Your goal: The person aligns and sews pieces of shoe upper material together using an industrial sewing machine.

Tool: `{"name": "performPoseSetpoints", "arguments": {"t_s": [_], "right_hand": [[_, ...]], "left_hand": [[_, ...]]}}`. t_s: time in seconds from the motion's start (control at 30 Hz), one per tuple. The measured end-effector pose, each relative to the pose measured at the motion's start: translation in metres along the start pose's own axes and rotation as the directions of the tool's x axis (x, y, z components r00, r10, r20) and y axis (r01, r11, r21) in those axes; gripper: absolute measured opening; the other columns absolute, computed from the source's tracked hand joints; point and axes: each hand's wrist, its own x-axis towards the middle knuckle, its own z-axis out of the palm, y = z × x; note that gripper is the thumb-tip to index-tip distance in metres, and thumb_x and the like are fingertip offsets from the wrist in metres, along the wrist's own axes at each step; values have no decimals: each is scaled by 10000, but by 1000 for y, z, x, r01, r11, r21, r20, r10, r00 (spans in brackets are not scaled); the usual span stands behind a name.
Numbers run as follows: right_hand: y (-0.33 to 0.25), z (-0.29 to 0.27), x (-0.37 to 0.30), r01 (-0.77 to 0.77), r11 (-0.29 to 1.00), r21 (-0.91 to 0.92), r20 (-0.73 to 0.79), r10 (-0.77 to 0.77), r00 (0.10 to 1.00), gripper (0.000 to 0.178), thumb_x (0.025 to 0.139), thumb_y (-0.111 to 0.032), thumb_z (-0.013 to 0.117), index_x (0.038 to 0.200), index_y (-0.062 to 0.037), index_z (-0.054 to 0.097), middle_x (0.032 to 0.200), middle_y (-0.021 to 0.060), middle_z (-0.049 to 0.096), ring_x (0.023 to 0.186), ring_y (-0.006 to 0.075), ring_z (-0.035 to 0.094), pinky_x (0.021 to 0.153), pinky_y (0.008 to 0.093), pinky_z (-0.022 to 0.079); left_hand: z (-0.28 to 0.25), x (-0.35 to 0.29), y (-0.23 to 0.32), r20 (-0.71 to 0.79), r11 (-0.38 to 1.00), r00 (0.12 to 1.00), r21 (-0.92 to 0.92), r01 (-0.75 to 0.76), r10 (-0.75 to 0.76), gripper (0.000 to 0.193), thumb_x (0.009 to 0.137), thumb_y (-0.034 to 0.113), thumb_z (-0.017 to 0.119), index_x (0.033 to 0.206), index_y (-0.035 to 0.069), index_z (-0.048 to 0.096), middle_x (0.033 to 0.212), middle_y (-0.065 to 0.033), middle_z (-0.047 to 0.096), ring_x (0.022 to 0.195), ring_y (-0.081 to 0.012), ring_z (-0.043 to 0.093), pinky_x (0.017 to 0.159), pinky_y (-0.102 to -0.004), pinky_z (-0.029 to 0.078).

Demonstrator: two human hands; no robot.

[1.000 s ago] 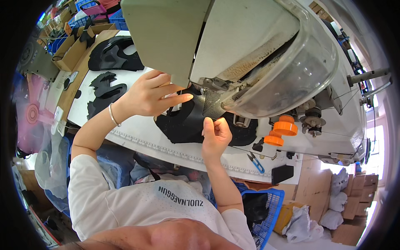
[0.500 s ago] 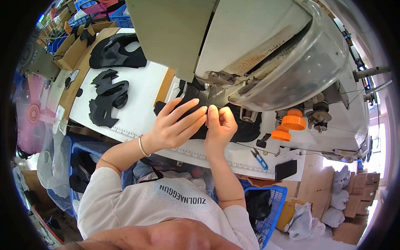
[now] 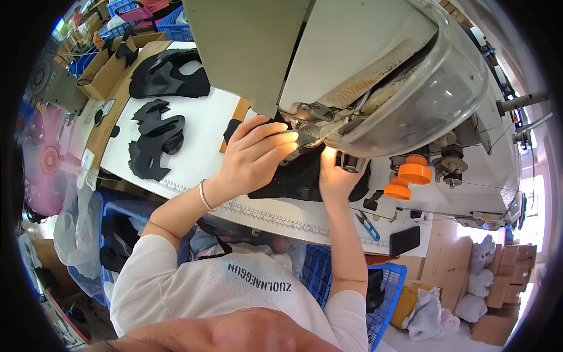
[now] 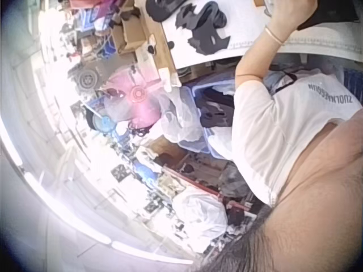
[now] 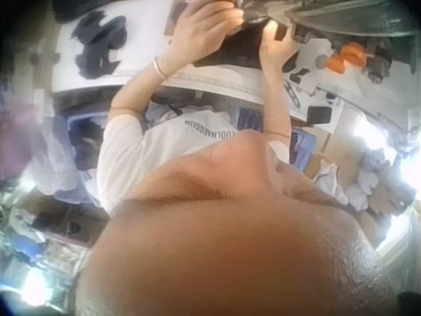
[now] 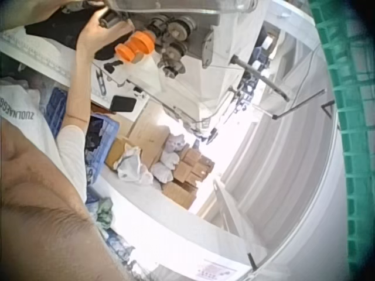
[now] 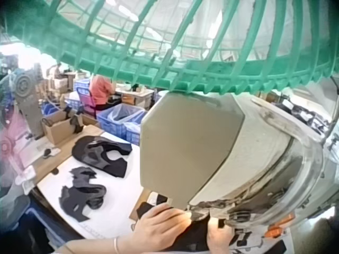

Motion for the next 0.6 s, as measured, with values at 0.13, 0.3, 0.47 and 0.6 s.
{"name": "performPoseSetpoints", "arguments": {"t_s": [0.13, 0.3, 0.47, 0.6], "right_hand": [[53, -15, 4, 318, 899, -302, 363, -200, 910, 140, 851, -73, 672, 984, -28, 679, 870, 114, 677, 789, 254, 636, 769, 354, 480], [66, -12, 7, -123, 990, -62, 515, 138, 846, 161, 846, -98, 736, 983, -36, 678, 893, 80, 705, 829, 196, 680, 736, 330, 519], [69, -15, 11, 99, 995, -6, 469, -85, 879, 315, 886, -30, 627, 1159, -161, 713, 999, 138, 703, 868, 264, 672, 792, 333, 500], [68, -19, 9, 123, 992, -41, 481, -88, 872, 350, 872, -2, 616, 1165, -168, 712, 1009, 128, 699, 890, 281, 663, 812, 339, 502]], "left_hand": [[6, 3, 4, 16, 1000, 1000, -28, 0, 1, 203, 699, 41, 665, 898, 52, 700, 973, -55, 688, 972, -214, 648, 881, -367, 502], [7, -1, 9, 5, 979, 998, 191, -70, 70, 285, 659, 84, 683, 941, 51, 713, 979, -60, 649, 946, -215, 634, 790, -338, 494], [14, 2, 12, -23, 970, 996, 229, -78, 86, 280, 638, 89, 681, 914, 53, 713, 976, -61, 639, 939, -223, 631, 778, -334, 492], [17, 5, 12, -54, 967, 994, 242, -76, 92, 245, 629, 85, 678, 869, 48, 712, 954, -64, 636, 928, -224, 631, 760, -335, 491]]}}
